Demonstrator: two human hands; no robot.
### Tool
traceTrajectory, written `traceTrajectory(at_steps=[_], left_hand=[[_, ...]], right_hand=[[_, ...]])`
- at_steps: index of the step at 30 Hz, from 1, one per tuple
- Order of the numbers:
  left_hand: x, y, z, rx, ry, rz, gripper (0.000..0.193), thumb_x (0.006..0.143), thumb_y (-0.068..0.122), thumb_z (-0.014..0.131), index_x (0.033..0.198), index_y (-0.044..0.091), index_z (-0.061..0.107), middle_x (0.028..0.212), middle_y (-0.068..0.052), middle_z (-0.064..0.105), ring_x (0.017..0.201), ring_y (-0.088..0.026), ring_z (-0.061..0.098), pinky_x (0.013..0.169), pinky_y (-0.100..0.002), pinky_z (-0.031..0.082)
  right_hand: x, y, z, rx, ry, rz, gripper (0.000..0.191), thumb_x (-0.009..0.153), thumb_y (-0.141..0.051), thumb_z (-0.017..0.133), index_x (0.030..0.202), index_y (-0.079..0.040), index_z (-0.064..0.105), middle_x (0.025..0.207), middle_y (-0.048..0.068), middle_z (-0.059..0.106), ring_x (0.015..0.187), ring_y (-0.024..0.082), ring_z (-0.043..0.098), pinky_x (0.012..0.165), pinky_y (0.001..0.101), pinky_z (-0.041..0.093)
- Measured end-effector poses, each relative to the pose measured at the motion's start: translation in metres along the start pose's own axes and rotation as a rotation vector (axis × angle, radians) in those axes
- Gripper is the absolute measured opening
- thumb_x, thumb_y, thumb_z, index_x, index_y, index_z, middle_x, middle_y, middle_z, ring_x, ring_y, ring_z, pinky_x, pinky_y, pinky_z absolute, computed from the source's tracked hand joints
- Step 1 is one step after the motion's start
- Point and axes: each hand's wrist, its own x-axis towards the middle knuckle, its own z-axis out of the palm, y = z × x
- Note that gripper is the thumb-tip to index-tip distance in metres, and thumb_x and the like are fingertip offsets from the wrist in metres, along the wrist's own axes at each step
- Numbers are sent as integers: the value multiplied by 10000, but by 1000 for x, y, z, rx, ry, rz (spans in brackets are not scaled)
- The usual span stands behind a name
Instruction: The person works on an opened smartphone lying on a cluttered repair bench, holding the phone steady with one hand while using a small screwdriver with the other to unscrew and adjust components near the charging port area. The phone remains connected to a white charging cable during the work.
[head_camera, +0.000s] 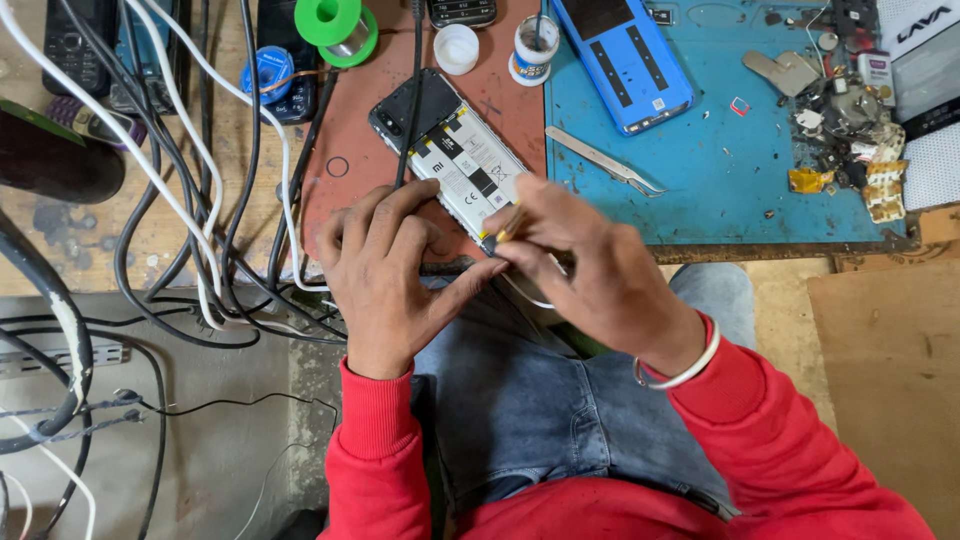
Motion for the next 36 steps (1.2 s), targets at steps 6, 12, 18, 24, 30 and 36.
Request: traceTrajectory(at_steps=[6,12,18,24,30,36], left_hand=[[-1,-1,-1,-13,11,-3,499,830,508,879,848,105,586,1319,-50,669,1267,-288,579,1057,-451,345],[2,-2,-1,-12,4,1,511,820,517,880,846,101,583,1315,-54,667,1262,-289,580,1054,-456,342],[1,-3,0,-1,-4,-12,522,820,516,887,838,99,574,1321,-56,668,1269,-293,580,1057,-455,341],[2,-2,0,6,-6,-2,523,824,522,887,865,94,590,1318,-54,669,1267,-289,579,1055,-457,344],[1,-2,-1,-11,-1,5,512,831,515,884,836,108,573,1320,-55,670,1270,-284,578,1057,-453,347],[0,-1,-1,-12,15,-1,524,812,523,886,802,112,561,1306,-56,671,1261,-287,577,1056,-453,345]], right_hand=[[-18,84,-56,11,350,150,751,1203,49,553,1596,-305,19,1288,241,689,1013,279,749,843,322,671],[-29,149,-75,-36,351,172,760,1191,60,489,1601,-249,-72,1299,196,681,1034,246,748,916,312,666],[-30,155,-68,-98,288,196,751,1192,83,485,1570,-205,-95,1273,175,700,1026,219,764,909,288,670],[-23,150,-64,-225,289,190,775,1198,132,504,1561,-220,-83,1264,164,708,1011,198,768,906,266,702],[-23,149,-62,-239,304,176,801,1196,128,508,1586,-232,-91,1240,166,714,980,196,760,871,262,693],[-16,129,-63,-34,363,207,714,1206,92,513,1587,-222,-2,1258,203,691,1009,238,754,893,303,666]])
